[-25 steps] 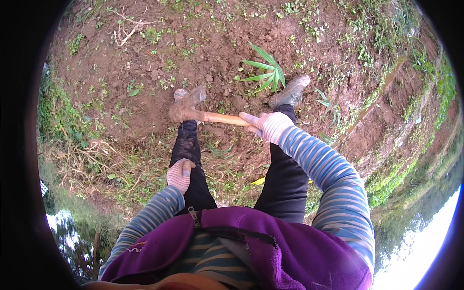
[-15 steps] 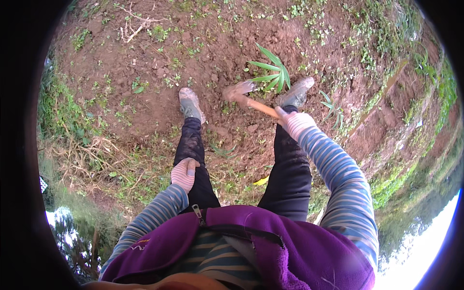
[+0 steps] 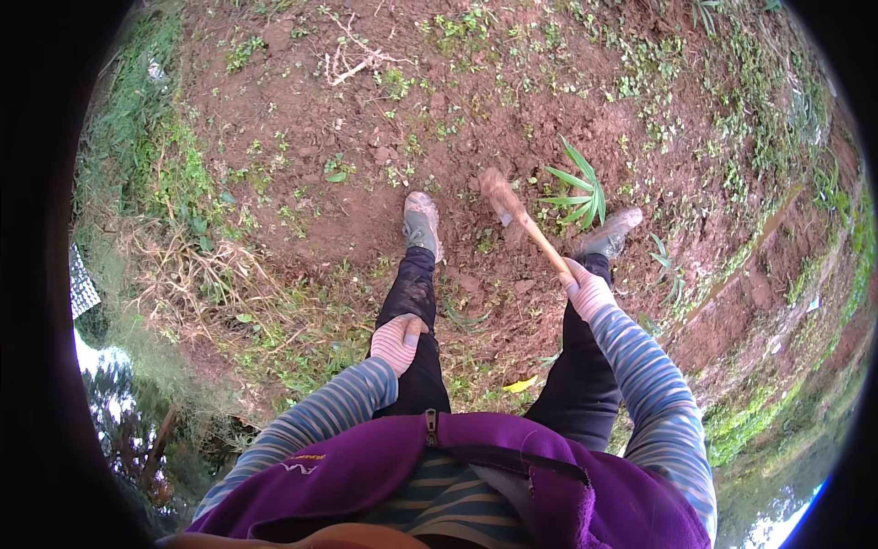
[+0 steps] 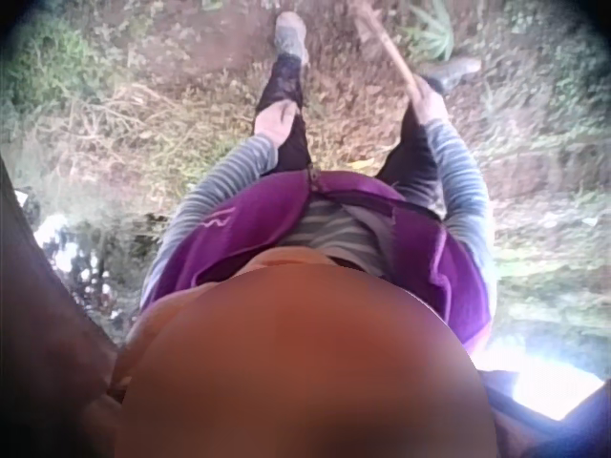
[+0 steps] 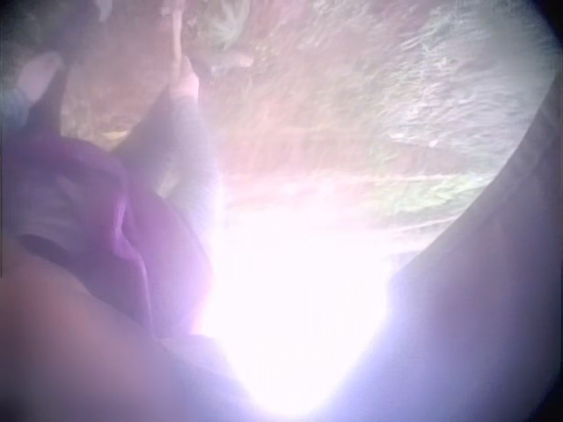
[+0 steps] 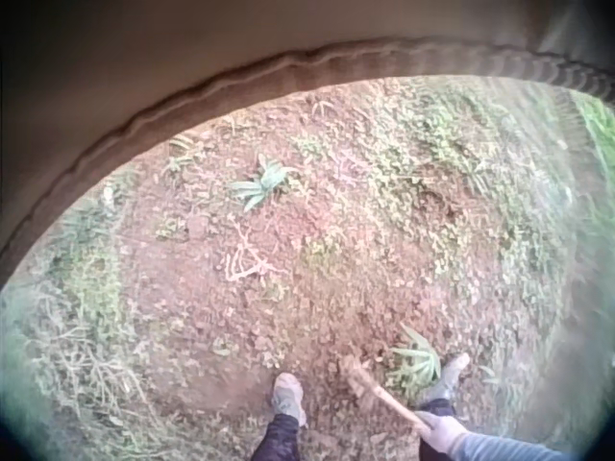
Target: The person plants small green seedlings in a garden bed using a hoe. They dig holes, place the seedlings, and cover the roots with soil, repeating the process for multiple plants.
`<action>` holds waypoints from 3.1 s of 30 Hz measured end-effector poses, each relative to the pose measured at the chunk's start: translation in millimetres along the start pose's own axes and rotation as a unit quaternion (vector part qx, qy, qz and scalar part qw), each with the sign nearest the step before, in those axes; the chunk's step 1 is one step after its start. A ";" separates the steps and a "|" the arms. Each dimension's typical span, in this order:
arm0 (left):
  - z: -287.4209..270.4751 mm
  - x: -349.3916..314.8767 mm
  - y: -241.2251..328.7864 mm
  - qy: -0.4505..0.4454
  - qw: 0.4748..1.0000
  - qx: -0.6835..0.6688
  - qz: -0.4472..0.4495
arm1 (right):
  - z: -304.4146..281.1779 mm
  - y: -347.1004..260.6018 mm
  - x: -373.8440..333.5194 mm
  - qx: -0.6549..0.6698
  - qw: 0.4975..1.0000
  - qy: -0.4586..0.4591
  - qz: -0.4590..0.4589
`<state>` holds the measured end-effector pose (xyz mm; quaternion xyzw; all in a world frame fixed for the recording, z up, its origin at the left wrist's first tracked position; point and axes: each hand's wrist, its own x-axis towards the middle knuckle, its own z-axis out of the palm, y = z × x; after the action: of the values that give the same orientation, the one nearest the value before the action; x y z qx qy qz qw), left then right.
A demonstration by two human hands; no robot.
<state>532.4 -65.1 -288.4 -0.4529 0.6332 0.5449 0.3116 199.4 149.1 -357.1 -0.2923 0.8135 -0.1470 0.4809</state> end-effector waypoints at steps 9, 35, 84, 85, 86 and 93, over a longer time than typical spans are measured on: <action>-3.0 -5.9 -18.0 0.068 0.996 -0.048 0.034 | 10.9 -209.2 149.5 0.707 0.683 0.064 0.172; -20.4 -14.6 -41.3 0.056 0.992 -0.104 0.039 | 170.8 -227.3 112.4 0.560 0.755 -0.103 0.325; -13.3 -24.5 -50.8 0.036 0.986 -0.160 0.033 | 153.3 -234.1 149.0 -0.068 0.993 -0.093 0.027; -13.5 -25.1 -50.1 0.036 0.986 -0.160 0.036 | 155.5 -226.8 154.6 -0.008 0.997 -0.059 0.048; -14.7 -23.5 -49.9 0.042 0.986 -0.158 0.040 | 154.4 -219.9 156.8 0.064 0.996 -0.046 0.042; -17.5 -22.9 -45.9 0.039 0.987 -0.148 0.042 | 169.4 -225.8 109.3 0.404 0.908 -0.005 0.110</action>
<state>585.1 -76.5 -283.1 -0.4877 0.5759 0.6271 0.1931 381.9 -88.7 -399.5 0.0181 0.7092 -0.4079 0.5747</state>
